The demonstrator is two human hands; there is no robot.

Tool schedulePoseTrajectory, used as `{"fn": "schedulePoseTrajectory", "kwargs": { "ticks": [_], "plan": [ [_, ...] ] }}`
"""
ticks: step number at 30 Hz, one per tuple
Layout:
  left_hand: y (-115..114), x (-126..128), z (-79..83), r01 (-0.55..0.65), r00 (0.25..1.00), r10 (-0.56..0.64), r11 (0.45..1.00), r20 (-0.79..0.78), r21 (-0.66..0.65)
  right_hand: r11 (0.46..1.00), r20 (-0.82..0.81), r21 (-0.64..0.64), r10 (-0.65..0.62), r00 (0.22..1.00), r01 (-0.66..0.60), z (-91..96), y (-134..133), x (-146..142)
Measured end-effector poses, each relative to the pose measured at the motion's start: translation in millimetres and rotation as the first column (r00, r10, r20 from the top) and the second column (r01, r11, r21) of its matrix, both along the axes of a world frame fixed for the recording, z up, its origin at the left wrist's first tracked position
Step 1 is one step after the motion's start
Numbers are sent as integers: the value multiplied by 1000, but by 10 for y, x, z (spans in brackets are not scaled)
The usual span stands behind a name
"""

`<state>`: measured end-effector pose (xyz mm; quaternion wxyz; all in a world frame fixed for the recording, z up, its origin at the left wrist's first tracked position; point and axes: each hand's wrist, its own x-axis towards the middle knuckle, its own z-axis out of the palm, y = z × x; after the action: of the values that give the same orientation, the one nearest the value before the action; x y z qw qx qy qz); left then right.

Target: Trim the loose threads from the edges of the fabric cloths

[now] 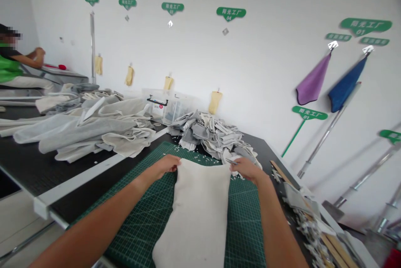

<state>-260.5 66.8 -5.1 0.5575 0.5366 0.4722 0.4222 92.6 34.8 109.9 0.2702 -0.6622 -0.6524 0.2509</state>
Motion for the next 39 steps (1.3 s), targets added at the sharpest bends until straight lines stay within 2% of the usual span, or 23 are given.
{"fn": "schedulePoseTrajectory", "kwargs": {
  "ticks": [1, 3, 5, 6, 8, 11, 13, 21, 27, 36, 39],
  "plan": [
    [27, 8, -41, -22, 998, 25, 997, -53, 69, 995, 32, 91, -47, 998, 44, -92, 79, -110],
    [61, 40, -73, -31, 989, 65, 969, -132, 244, 974, 18, 222, -56, 998, 51, -275, 193, -403],
    [59, 83, -58, 0, 986, 59, 932, -153, 363, 928, -86, 366, 112, 990, -74, -485, 246, -744],
    [45, 104, -44, 16, 988, 45, 923, -148, 385, 910, -129, 387, 216, 968, -151, -602, 254, -907],
    [5, 137, -19, 34, 992, 17, 918, -125, 396, 898, -172, 372, 314, 934, -234, -845, 246, -1173],
    [-40, 159, -20, 35, 995, 2, 923, -95, 384, 901, -225, 364, 332, 916, -237, -1139, 215, -1358],
    [-56, 167, -36, 34, 997, -4, 929, -81, 369, 900, -259, 375, 332, 907, -222, -1238, 203, -1367],
    [-143, 216, -13, 109, 985, -40, 898, -168, 427, 905, -283, 358, 339, 897, -229, -1260, 184, -1336],
    [-83, 209, -88, 93, 985, -36, 931, -166, 353, 918, -273, 365, 266, 925, -156, -1262, 171, -1319],
    [-43, 160, -115, 174, 964, -87, 922, -252, 346, 915, -323, 373, 282, 903, -152, -1285, 177, -1289],
    [3, 160, -159, 149, 970, -62, 914, -233, 377, 918, -288, 368, 266, 920, -150, -1281, 180, -1299]
  ]
}}
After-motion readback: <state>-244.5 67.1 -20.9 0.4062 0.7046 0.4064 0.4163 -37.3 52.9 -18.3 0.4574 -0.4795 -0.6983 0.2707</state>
